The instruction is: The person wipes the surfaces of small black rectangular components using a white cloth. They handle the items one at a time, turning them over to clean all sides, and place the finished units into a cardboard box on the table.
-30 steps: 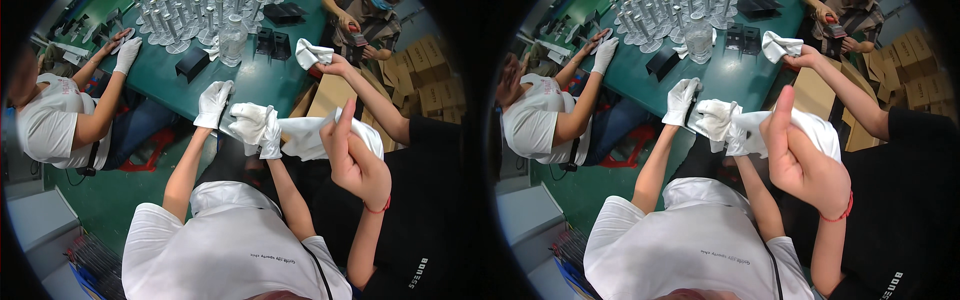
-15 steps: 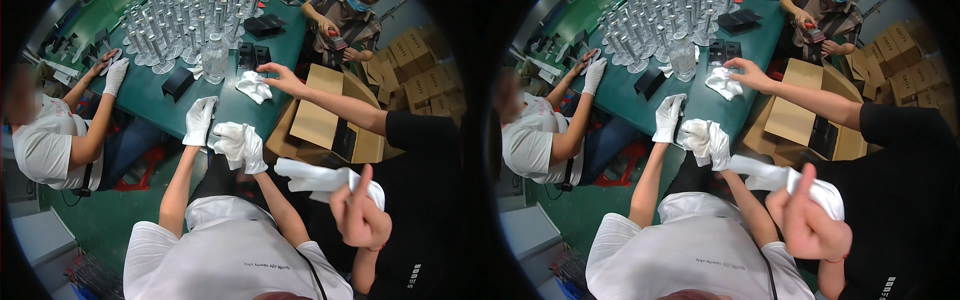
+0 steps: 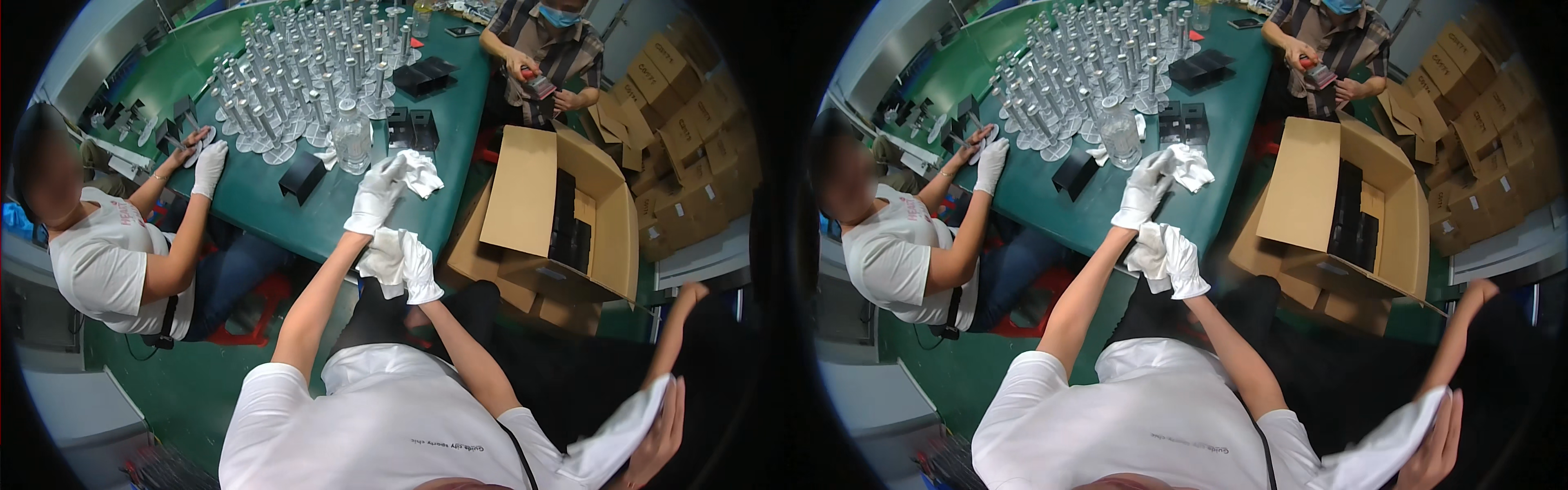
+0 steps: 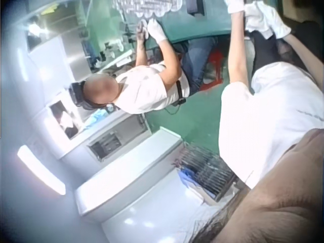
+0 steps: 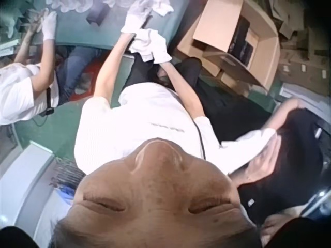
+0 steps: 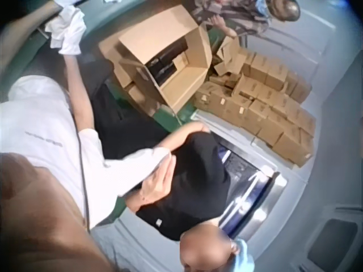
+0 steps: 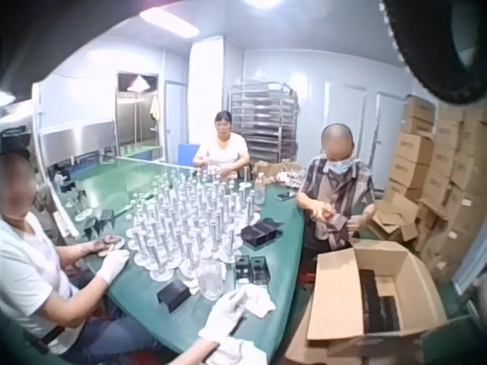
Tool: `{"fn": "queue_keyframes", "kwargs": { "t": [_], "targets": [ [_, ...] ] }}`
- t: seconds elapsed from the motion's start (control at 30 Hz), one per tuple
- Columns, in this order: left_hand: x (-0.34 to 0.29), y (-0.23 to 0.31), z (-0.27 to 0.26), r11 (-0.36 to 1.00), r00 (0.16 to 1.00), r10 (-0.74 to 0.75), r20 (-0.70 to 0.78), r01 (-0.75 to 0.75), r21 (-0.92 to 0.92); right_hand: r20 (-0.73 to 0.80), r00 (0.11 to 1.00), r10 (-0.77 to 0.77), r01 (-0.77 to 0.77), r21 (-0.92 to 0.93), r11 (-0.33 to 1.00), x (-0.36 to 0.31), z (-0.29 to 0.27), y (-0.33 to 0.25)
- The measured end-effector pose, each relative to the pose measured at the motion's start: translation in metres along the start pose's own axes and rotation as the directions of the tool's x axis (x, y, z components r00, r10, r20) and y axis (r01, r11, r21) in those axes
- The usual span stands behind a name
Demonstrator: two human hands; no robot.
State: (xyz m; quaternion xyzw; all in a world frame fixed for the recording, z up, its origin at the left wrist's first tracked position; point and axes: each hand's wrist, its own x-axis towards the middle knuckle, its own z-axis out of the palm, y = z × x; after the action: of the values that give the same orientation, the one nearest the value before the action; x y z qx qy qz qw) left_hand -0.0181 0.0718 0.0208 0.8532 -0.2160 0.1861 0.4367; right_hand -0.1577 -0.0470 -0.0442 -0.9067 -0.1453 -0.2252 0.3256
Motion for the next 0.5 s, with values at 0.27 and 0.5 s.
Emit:
{"fn": "queue_keyframes", "kwargs": {
  "t": [0.27, 0.5],
  "targets": [
    [0.054, 0.004, 0.01, 0.96, 0.962, 0.252, 0.108, -0.263, 0.101, -0.031, 0.999, 0.017, -0.013, 0.121, 0.993, 0.009, -0.01, -0.014],
    [0.121, 0.067, -0.054, 0.889, 0.997, 0.075, 0.021, -0.076, 0.453, 0.045, 0.997, 0.059, -0.067, 0.213, 0.975, 0.016, -0.033, -0.027]
  ]
}}
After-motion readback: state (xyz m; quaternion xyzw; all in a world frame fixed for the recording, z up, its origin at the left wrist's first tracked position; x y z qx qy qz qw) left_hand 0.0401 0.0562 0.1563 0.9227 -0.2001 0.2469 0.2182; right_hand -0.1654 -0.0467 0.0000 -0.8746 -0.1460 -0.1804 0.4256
